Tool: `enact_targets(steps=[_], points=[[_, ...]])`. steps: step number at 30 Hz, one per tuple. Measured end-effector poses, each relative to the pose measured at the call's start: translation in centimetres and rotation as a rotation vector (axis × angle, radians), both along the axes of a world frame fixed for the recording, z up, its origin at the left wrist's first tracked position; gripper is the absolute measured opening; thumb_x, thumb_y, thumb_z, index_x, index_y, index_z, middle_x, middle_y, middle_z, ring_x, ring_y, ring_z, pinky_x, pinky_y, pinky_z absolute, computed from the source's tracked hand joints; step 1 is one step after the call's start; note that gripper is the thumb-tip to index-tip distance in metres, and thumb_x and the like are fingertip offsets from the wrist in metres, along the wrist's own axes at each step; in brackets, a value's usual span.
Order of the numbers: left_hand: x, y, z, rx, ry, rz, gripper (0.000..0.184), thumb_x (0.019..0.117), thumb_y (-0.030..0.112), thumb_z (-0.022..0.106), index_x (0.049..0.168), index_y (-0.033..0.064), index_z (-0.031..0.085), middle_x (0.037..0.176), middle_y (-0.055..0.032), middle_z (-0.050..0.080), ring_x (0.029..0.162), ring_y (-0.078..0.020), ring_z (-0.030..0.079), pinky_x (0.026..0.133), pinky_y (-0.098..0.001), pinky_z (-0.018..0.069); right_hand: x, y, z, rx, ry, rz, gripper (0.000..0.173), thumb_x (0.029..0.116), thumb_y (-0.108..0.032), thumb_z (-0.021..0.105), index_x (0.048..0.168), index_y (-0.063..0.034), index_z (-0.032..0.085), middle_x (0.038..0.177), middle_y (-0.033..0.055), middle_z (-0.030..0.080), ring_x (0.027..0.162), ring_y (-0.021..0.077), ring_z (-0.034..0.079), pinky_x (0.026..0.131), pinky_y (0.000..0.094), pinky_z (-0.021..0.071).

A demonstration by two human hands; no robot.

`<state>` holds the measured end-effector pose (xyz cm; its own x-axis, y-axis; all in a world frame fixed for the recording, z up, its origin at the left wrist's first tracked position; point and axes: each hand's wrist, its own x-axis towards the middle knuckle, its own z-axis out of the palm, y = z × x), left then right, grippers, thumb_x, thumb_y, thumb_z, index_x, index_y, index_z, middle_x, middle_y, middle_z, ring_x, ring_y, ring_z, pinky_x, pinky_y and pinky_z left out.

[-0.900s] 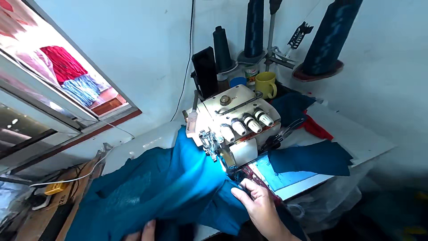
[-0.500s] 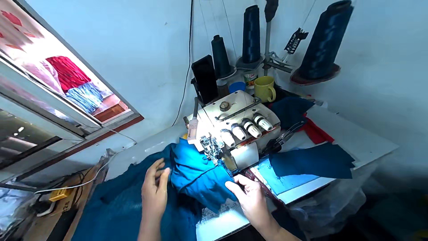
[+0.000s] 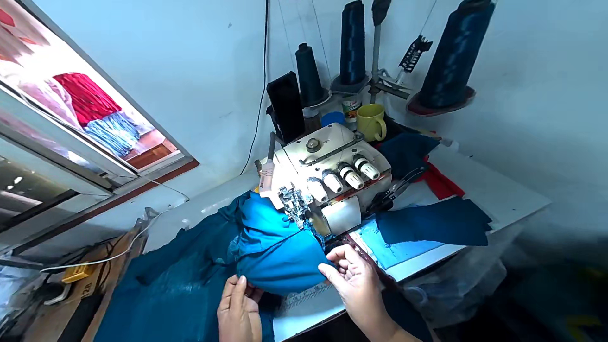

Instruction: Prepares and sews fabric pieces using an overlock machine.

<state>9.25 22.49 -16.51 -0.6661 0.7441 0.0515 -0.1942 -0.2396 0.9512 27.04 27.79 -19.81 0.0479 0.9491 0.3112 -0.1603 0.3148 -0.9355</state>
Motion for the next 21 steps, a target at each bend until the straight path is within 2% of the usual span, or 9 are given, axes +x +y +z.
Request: enact_targets(steps=[2, 5, 8, 10, 11, 14, 18, 21], points=[[-0.1, 0.3, 0.3, -0.007, 0.018, 0.024, 0.026, 0.1074, 0.005, 0.030, 0.100, 0.0061, 0.055, 0.081, -0.0012, 0.070, 0.073, -0.0129, 0.072, 0.070, -0.0324, 0.0638, -0.2, -0.2, 0.0, -0.008, -0.002, 0.007, 0.018, 0.0864, -0.005, 0.073, 0.102, -0.0018, 0.066, 0.087, 0.0020, 0.071, 0.067, 0.0055, 0.068, 0.059, 0.0203, 0.0591], [0.2, 0.5, 0.1, -0.023, 0.002, 0.021, 0.025, 0.1079, 0.006, 0.030, 0.100, 0.0061, 0.054, 0.081, -0.0023, 0.069, 0.073, -0.0143, 0.072, 0.070, -0.0344, 0.0641, -0.4, -0.4, -0.1, 0.001, -0.014, 0.008, 0.011, 0.0861, -0.005, 0.073, 0.095, -0.0027, 0.067, 0.083, 0.0016, 0.070, 0.066, 0.0047, 0.067, 0.059, 0.0197, 0.0591], [0.5, 0.5, -0.1, -0.043, -0.010, -0.001, 0.029, 0.1088, 0.008, 0.028, 0.102, 0.0056, 0.056, 0.081, -0.0014, 0.069, 0.074, -0.0131, 0.072, 0.071, -0.0327, 0.0636, -0.3, -0.4, -0.1, -0.009, 0.005, 0.024, 0.014, 0.0875, -0.004, 0.072, 0.101, -0.0020, 0.069, 0.089, 0.0021, 0.072, 0.068, 0.0044, 0.067, 0.061, 0.0187, 0.0589], [0.7, 0.3, -0.2, -0.070, 0.038, -0.028, 0.029, 0.1085, 0.008, 0.031, 0.105, 0.0018, 0.060, 0.084, -0.0031, 0.072, 0.076, -0.0138, 0.073, 0.073, -0.0330, 0.0641, -0.3, -0.4, -0.2, -0.009, 0.012, 0.021, 0.013, 0.0878, -0.005, 0.071, 0.101, -0.0019, 0.071, 0.086, 0.0017, 0.072, 0.066, 0.0040, 0.066, 0.060, 0.0184, 0.0576], [0.8, 0.2, -0.3, -0.083, 0.084, -0.032, 0.029, 0.1075, 0.007, 0.035, 0.103, 0.0003, 0.063, 0.084, -0.0035, 0.073, 0.076, -0.0136, 0.074, 0.073, -0.0326, 0.0643, -0.3, -0.4, -0.3, -0.010, 0.016, 0.019, 0.012, 0.0883, -0.005, 0.071, 0.099, -0.0017, 0.072, 0.083, 0.0016, 0.071, 0.066, 0.0046, 0.066, 0.060, 0.0189, 0.0578], [0.7, 0.3, -0.7, -0.087, 0.205, 0.007, 0.032, 0.1038, 0.002, 0.042, 0.085, 0.0022, 0.068, 0.074, -0.0016, 0.072, 0.068, -0.0110, 0.072, 0.069, -0.0289, 0.0631, -0.2, -0.4, -0.4, -0.014, 0.021, 0.016, 0.008, 0.0916, -0.007, 0.069, 0.095, -0.0013, 0.073, 0.081, 0.0022, 0.073, 0.069, 0.0056, 0.070, 0.064, 0.0200, 0.0609], [0.1, 0.5, -0.3, -0.105, 0.224, 0.077, 0.036, 0.1069, 0.006, 0.036, 0.091, 0.0023, 0.068, 0.072, 0.0016, 0.069, 0.065, -0.0078, 0.069, 0.066, -0.0250, 0.0608, 0.3, -0.2, -0.6, 0.061, -0.035, 0.010, 0.008, 0.0891, -0.010, 0.072, 0.086, -0.0031, 0.075, 0.082, 0.0016, 0.071, 0.071, 0.0020, 0.066, 0.065, 0.0155, 0.0559], [-0.4, 0.7, 0.3, -0.092, 0.251, 0.138, 0.036, 0.1064, 0.005, 0.039, 0.087, 0.0046, 0.068, 0.071, 0.0050, 0.067, 0.063, -0.0026, 0.064, 0.063, -0.0188, 0.0556, 0.5, -0.2, -0.1, 0.108, -0.045, -0.001, 0.009, 0.0855, -0.012, 0.077, 0.081, -0.0040, 0.074, 0.083, 0.0015, 0.070, 0.072, 0.0018, 0.065, 0.065, 0.0144, 0.0553]])
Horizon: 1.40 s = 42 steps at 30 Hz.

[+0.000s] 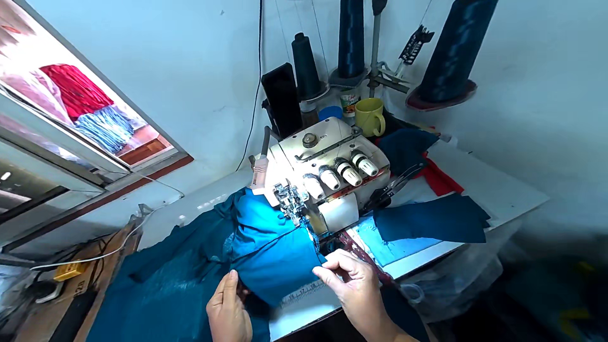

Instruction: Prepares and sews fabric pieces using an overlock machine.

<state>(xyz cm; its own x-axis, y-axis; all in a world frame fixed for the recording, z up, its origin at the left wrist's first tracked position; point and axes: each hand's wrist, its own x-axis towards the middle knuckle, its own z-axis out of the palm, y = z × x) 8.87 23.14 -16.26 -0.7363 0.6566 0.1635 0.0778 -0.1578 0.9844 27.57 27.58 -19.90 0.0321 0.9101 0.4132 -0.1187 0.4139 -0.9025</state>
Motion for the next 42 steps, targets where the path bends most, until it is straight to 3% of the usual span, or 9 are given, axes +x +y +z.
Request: enact_targets(steps=[10, 14, 17, 22, 26, 31, 35, 38, 42], points=[[-1.3, 1.0, -0.1, -0.054, 0.217, 0.070, 0.026, 0.1025, 0.004, 0.047, 0.086, 0.0039, 0.066, 0.069, 0.0050, 0.061, 0.057, 0.0000, 0.055, 0.055, -0.0155, 0.0464, 0.0, 0.2, 0.4, -0.172, 0.075, 0.034, 0.013, 0.0862, -0.008, 0.075, 0.082, -0.0049, 0.063, 0.070, -0.0010, 0.064, 0.058, 0.0043, 0.063, 0.054, 0.0186, 0.0564], [1.7, 0.7, -0.4, -0.030, 1.007, 0.173, 0.038, 0.0929, 0.010, 0.062, 0.120, -0.0160, 0.055, 0.117, -0.0315, 0.059, 0.107, -0.0333, 0.060, 0.094, -0.0423, 0.0497, -0.1, 0.4, 0.8, -0.358, 0.123, 0.162, 0.014, 0.0888, -0.005, 0.072, 0.101, -0.0002, 0.069, 0.075, 0.0000, 0.068, 0.058, 0.0062, 0.066, 0.054, 0.0199, 0.0580], [5.0, 1.5, -0.6, 0.034, 1.193, -0.049, 0.031, 0.0985, 0.020, 0.057, 0.116, -0.0003, 0.073, 0.120, -0.0187, 0.068, 0.118, -0.0298, 0.062, 0.105, -0.0419, 0.0478, -0.1, 0.2, 0.3, -0.320, 0.084, 0.167, 0.008, 0.0929, -0.010, 0.069, 0.089, -0.0043, 0.072, 0.072, -0.0028, 0.067, 0.058, 0.0021, 0.063, 0.054, 0.0170, 0.0545], [7.3, 2.8, -1.0, -0.149, 1.361, -0.072, 0.040, 0.1037, 0.035, 0.048, 0.131, 0.0183, 0.072, 0.141, -0.0096, 0.063, 0.133, -0.0351, 0.056, 0.113, -0.0617, 0.0348, 0.1, -0.3, -0.6, -0.156, 0.022, 0.055, 0.012, 0.0922, -0.015, 0.068, 0.083, -0.0078, 0.071, 0.071, -0.0060, 0.063, 0.059, -0.0037, 0.055, 0.053, 0.0120, 0.0453], [7.7, 2.9, -0.9, -0.163, 1.345, -0.044, 0.036, 0.1032, 0.032, 0.049, 0.129, 0.0239, 0.074, 0.138, -0.0084, 0.066, 0.130, -0.0381, 0.058, 0.112, -0.0620, 0.0361, 0.2, -0.3, -0.4, -0.134, 0.020, 0.031, 0.012, 0.0914, -0.017, 0.069, 0.082, -0.0096, 0.071, 0.071, -0.0069, 0.063, 0.059, -0.0034, 0.054, 0.053, 0.0119, 0.0448], [5.2, 3.4, 0.0, -0.064, 1.137, -0.170, 0.040, 0.0983, 0.022, 0.059, 0.132, 0.0029, 0.066, 0.132, -0.0093, 0.069, 0.130, -0.0258, 0.061, 0.114, -0.0509, 0.0436, -1.3, 0.8, 0.7, -0.126, 0.031, 0.041, 0.014, 0.0933, -0.014, 0.066, 0.081, -0.0077, 0.070, 0.069, -0.0064, 0.061, 0.059, -0.0034, 0.053, 0.053, 0.0123, 0.0440], [1.9, 5.3, 1.3, -0.140, 0.927, -0.358, 0.051, 0.0962, 0.037, 0.064, 0.139, 0.0108, 0.060, 0.140, -0.0020, 0.063, 0.129, -0.0132, 0.059, 0.106, -0.0381, 0.0508, -3.0, 3.2, 1.5, -0.231, 0.012, -0.047, 0.029, 0.0906, -0.015, 0.072, 0.065, -0.0118, 0.058, 0.059, -0.0073, 0.051, 0.055, -0.0021, 0.047, 0.054, 0.0142, 0.0386], [-0.2, 7.0, 1.6, -0.187, 0.791, -0.485, 0.057, 0.0948, 0.041, 0.065, 0.145, 0.0158, 0.056, 0.147, 0.0036, 0.058, 0.139, -0.0104, 0.049, 0.115, -0.0413, 0.0399, -3.7, 4.1, 1.8, -0.260, -0.018, -0.106, 0.040, 0.0865, -0.013, 0.074, 0.057, -0.0148, 0.047, 0.055, -0.0091, 0.039, 0.051, -0.0021, 0.037, 0.050, 0.0149, 0.0303], [-1.3, 8.0, 1.9, -0.169, 0.650, -0.593, 0.061, 0.0926, 0.035, 0.069, 0.146, 0.0109, 0.052, 0.148, -0.0023, 0.055, 0.138, -0.0108, 0.050, 0.112, -0.0336, 0.0444, -3.8, 4.3, 2.1, -0.310, 0.005, -0.062, 0.041, 0.0881, -0.010, 0.072, 0.058, -0.0152, 0.045, 0.054, -0.0088, 0.038, 0.050, -0.0011, 0.037, 0.050, 0.0158, 0.0303]])
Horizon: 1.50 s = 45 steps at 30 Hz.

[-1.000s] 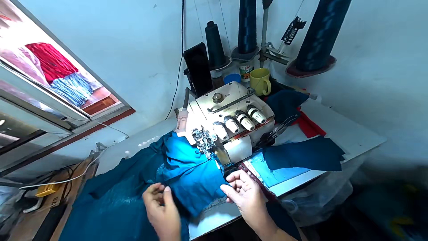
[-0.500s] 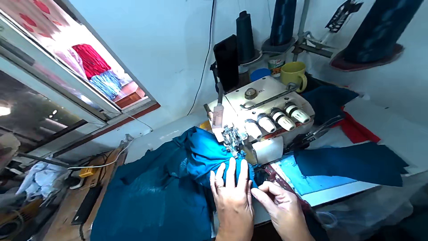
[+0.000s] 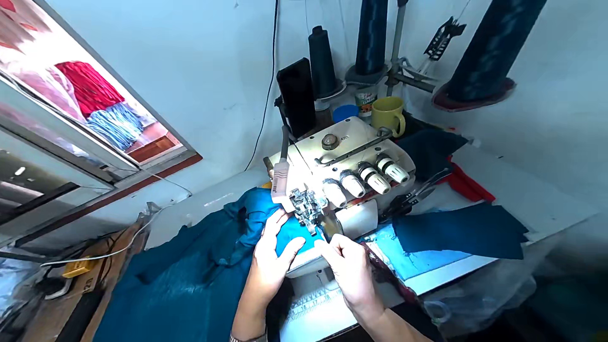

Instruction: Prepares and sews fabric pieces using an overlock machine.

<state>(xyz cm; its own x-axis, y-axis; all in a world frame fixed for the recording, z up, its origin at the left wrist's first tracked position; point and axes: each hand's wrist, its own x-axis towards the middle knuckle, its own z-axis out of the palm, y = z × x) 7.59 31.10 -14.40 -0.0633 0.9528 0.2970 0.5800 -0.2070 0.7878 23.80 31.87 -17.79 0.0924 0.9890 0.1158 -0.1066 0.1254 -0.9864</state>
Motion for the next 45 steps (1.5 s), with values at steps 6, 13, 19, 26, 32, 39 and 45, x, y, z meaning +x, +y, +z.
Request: enact_targets(steps=[6, 13, 19, 26, 32, 39, 45], points=[[-0.8, 1.0, 0.3, -0.004, 0.022, -0.005, 0.045, 0.0959, 0.028, 0.066, 0.137, 0.0094, 0.063, 0.150, -0.0044, 0.054, 0.144, -0.0151, 0.043, 0.118, -0.0368, 0.0382, -0.4, 0.4, 0.1, 0.006, -0.030, -0.018, 0.039, 0.0867, -0.005, 0.066, 0.057, -0.0157, 0.042, 0.054, -0.0091, 0.037, 0.050, -0.0013, 0.036, 0.050, 0.0164, 0.0302], [-0.4, 2.3, 1.0, 0.004, 0.104, 0.211, 0.037, 0.1051, 0.013, 0.053, 0.139, 0.0006, 0.061, 0.161, -0.0140, 0.040, 0.152, -0.0289, 0.032, 0.123, -0.0466, 0.0276, -0.2, 0.0, -0.6, 0.036, -0.032, -0.021, 0.036, 0.0901, -0.009, 0.067, 0.061, -0.0141, 0.046, 0.057, -0.0089, 0.039, 0.051, -0.0007, 0.038, 0.051, 0.0167, 0.0328], [-1.5, -1.4, -0.2, -0.027, 0.126, 0.367, 0.043, 0.1096, 0.018, 0.042, 0.143, -0.0065, 0.054, 0.153, -0.0214, 0.049, 0.146, -0.0286, 0.043, 0.121, -0.0431, 0.0321, 0.7, -2.0, -2.5, -0.001, 0.179, 0.177, 0.034, 0.1007, -0.018, 0.059, 0.068, -0.0134, 0.051, 0.056, -0.0075, 0.043, 0.047, 0.0027, 0.042, 0.047, 0.0198, 0.0384], [-0.1, -8.8, -1.4, 0.003, 0.107, 0.327, 0.049, 0.1049, 0.022, 0.048, 0.142, -0.0101, 0.053, 0.150, -0.0278, 0.049, 0.143, -0.0299, 0.048, 0.118, -0.0375, 0.0381, 0.9, -4.3, -3.5, -0.022, 0.099, 0.382, 0.029, 0.0994, -0.019, 0.058, 0.071, -0.0127, 0.055, 0.059, -0.0081, 0.047, 0.049, 0.0001, 0.045, 0.048, 0.0174, 0.0391], [4.8, -14.7, -1.8, -0.120, 0.023, 0.194, 0.060, 0.1008, 0.016, 0.059, 0.146, -0.0184, 0.039, 0.155, -0.0353, 0.037, 0.145, -0.0377, 0.042, 0.119, -0.0431, 0.0362, 1.1, -4.7, -1.8, -0.036, 0.017, 0.451, 0.019, 0.0992, -0.022, 0.060, 0.097, -0.0059, 0.070, 0.082, -0.0031, 0.068, 0.068, 0.0005, 0.063, 0.060, 0.0166, 0.0510], [9.8, -16.3, -3.5, -0.198, 0.064, -0.095, 0.062, 0.0992, 0.016, 0.063, 0.145, -0.0198, 0.040, 0.150, -0.0358, 0.043, 0.143, -0.0417, 0.044, 0.120, -0.0480, 0.0351, 2.2, -3.9, -0.8, 0.083, -0.057, 0.365, 0.017, 0.0943, -0.022, 0.065, 0.089, -0.0072, 0.073, 0.080, -0.0046, 0.068, 0.074, -0.0009, 0.063, 0.070, 0.0181, 0.0526], [1.5, -8.4, 2.5, 0.166, 0.286, 0.379, 0.029, 0.1033, 0.016, 0.049, 0.110, 0.0015, 0.073, 0.100, -0.0112, 0.074, 0.092, -0.0224, 0.072, 0.084, -0.0447, 0.0592, 3.7, -1.3, -1.3, -0.020, 0.203, 0.070, 0.026, 0.0987, -0.002, 0.054, 0.078, -0.0055, 0.068, 0.075, -0.0005, 0.066, 0.076, 0.0074, 0.063, 0.075, 0.0240, 0.0525]])
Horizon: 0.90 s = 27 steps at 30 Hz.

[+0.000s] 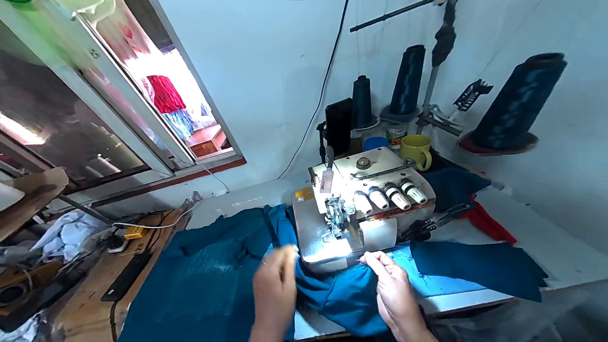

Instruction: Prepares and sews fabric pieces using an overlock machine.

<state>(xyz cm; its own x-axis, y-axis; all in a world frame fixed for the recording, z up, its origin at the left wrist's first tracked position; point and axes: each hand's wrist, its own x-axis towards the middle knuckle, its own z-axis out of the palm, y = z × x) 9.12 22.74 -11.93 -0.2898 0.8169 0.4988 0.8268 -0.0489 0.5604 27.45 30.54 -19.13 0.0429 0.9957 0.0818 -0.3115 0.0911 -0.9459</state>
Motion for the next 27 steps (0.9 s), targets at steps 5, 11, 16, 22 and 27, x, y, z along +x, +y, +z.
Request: enact_targets(steps=[5, 11, 16, 22, 27], points=[[-5.8, 10.4, 0.9, -0.376, -0.156, 0.058, 0.040, 0.1072, 0.018, 0.050, 0.142, -0.0014, 0.049, 0.121, -0.0267, 0.065, 0.113, -0.0423, 0.064, 0.098, -0.0591, 0.0496, -0.1, -3.0, -1.3, 0.245, 0.025, 0.546, 0.021, 0.0999, -0.006, 0.054, 0.088, -0.0079, 0.071, 0.089, -0.0065, 0.068, 0.085, -0.0004, 0.063, 0.078, 0.0203, 0.0538], [-6.9, 11.3, -2.9, -0.363, -0.374, 0.073, 0.019, 0.1018, 0.007, 0.057, 0.109, -0.0063, 0.069, 0.106, -0.0235, 0.069, 0.099, -0.0349, 0.066, 0.090, -0.0539, 0.0507, 0.2, -4.4, -2.5, 0.219, -0.023, 0.655, 0.019, 0.0995, -0.004, 0.054, 0.088, -0.0048, 0.069, 0.085, -0.0080, 0.066, 0.081, -0.0043, 0.060, 0.076, 0.0174, 0.0509], [-8.8, -0.4, -1.2, 0.300, -0.692, 0.351, 0.023, 0.0988, 0.005, 0.055, 0.118, -0.0063, 0.058, 0.099, -0.0067, 0.064, 0.084, -0.0077, 0.062, 0.077, -0.0287, 0.0547, 2.3, -2.1, -1.7, 0.084, 0.132, 0.399, 0.025, 0.1017, -0.008, 0.051, 0.087, -0.0146, 0.070, 0.088, -0.0057, 0.069, 0.081, 0.0022, 0.064, 0.073, 0.0208, 0.0545], [-8.0, -8.6, -5.9, 0.031, 0.007, 0.359, 0.070, 0.0852, 0.006, 0.068, 0.148, -0.0089, 0.042, 0.143, -0.0373, 0.047, 0.122, -0.0568, 0.052, 0.094, -0.0692, 0.0458, 2.3, -1.7, -2.0, -0.073, -0.051, 0.314, 0.029, 0.1020, -0.006, 0.051, 0.086, -0.0041, 0.075, 0.080, 0.0012, 0.070, 0.074, 0.0057, 0.063, 0.068, 0.0203, 0.0521], [-10.1, -7.3, -6.3, -0.019, 0.338, 0.122, 0.041, 0.1024, 0.025, 0.044, 0.131, 0.0107, 0.069, 0.142, -0.0193, 0.059, 0.126, -0.0487, 0.054, 0.104, -0.0664, 0.0383, 1.9, -2.8, -2.2, -0.093, -0.112, 0.313, 0.028, 0.1020, -0.008, 0.053, 0.084, -0.0050, 0.075, 0.081, 0.0020, 0.070, 0.073, 0.0063, 0.062, 0.066, 0.0204, 0.0495]])
